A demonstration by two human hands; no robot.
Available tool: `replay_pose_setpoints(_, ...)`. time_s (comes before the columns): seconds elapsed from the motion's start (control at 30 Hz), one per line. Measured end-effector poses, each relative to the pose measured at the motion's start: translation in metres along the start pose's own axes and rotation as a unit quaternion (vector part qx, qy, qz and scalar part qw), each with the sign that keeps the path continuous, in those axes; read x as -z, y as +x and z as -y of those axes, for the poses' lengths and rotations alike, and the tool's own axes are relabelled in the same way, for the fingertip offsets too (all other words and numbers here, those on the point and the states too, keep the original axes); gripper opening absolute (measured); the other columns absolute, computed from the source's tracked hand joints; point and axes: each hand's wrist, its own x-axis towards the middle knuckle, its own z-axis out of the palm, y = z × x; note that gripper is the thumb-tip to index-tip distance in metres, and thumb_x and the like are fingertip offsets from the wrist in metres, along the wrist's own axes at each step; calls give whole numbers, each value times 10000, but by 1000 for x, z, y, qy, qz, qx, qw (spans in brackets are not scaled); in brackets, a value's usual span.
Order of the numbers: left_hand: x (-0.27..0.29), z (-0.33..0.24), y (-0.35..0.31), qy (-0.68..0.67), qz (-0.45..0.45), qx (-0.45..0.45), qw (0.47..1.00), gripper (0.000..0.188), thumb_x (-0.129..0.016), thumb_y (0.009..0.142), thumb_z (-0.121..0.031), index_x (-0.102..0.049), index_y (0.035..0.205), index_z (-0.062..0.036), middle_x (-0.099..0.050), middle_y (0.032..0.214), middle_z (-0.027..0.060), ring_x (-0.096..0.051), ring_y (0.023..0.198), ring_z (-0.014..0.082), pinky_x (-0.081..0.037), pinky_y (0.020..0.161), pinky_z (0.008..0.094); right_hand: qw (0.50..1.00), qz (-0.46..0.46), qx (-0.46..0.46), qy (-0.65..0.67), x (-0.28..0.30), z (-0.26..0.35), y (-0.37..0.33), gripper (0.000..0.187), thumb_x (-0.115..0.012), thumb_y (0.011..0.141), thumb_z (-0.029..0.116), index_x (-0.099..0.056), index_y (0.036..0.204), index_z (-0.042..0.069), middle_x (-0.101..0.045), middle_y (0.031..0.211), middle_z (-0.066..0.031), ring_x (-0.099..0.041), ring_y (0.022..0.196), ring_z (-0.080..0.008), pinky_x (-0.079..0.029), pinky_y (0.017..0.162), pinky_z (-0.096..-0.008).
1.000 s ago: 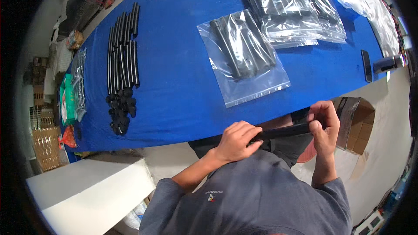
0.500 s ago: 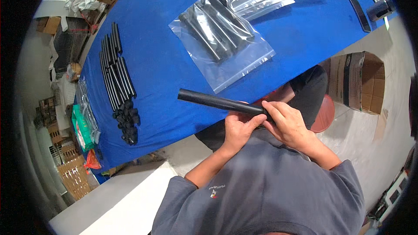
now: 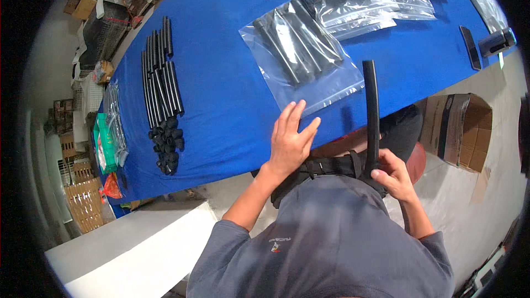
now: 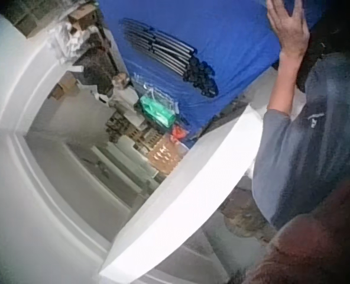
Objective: Packaging black plastic tubes and connector components into clear plastic bags.
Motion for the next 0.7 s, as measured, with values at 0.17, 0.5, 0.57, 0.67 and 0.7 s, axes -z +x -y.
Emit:
replay_pose_setpoints(0.17,-10,21,-4,65,12,17,998,338,-683,831,-88,-703,1164,-141,-544,1356,187,-521,1211,373,-449,976,459,990,51,-90,-95,13,5,-19,380,-698,842,139,-602,1184,5,-551,804,32,-460,707,-30,-390,607,-229)
replay_pose_setpoints(0.5,-11,36,5,38,-112,-40,992,416,-626,799,25,-651,1213,2,-650,1235,113,-604,969,293,-525,836,374,957,113,-87,-252,9,23,-9,428,-704,820,246,-615,1114,-53,-550,758,-85,-502,663,-143,-407,591,-319)
replay_pose_setpoints(0.57,-11,37,3,38,-117,-36,992,439,-626,785,24,-651,1223,-5,-649,1240,107,-599,952,290,-525,837,366,964,122,-98,-217,3,26,4,422,-698,822,234,-612,1119,-55,-561,771,-84,-507,680,-135,-411,602,-317)
replay_pose_setpoints(0.67,-11,35,3,14,-110,-35,993,512,-647,723,84,-658,1223,-23,-652,1248,110,-599,938,291,-524,834,365,952,139,-114,-249,-7,40,32,404,-675,834,225,-615,1116,-57,-570,780,-86,-516,700,-132,-426,620,-323)
replay_pose_setpoints(0.7,-10,33,3,16,-117,-31,993,512,-647,723,84,-658,1223,-23,-652,1248,110,-599,938,291,-524,834,365,950,138,-104,-259,-11,42,38,395,-665,839,222,-617,1115,-56,-578,784,-82,-521,709,-129,-433,628,-320)
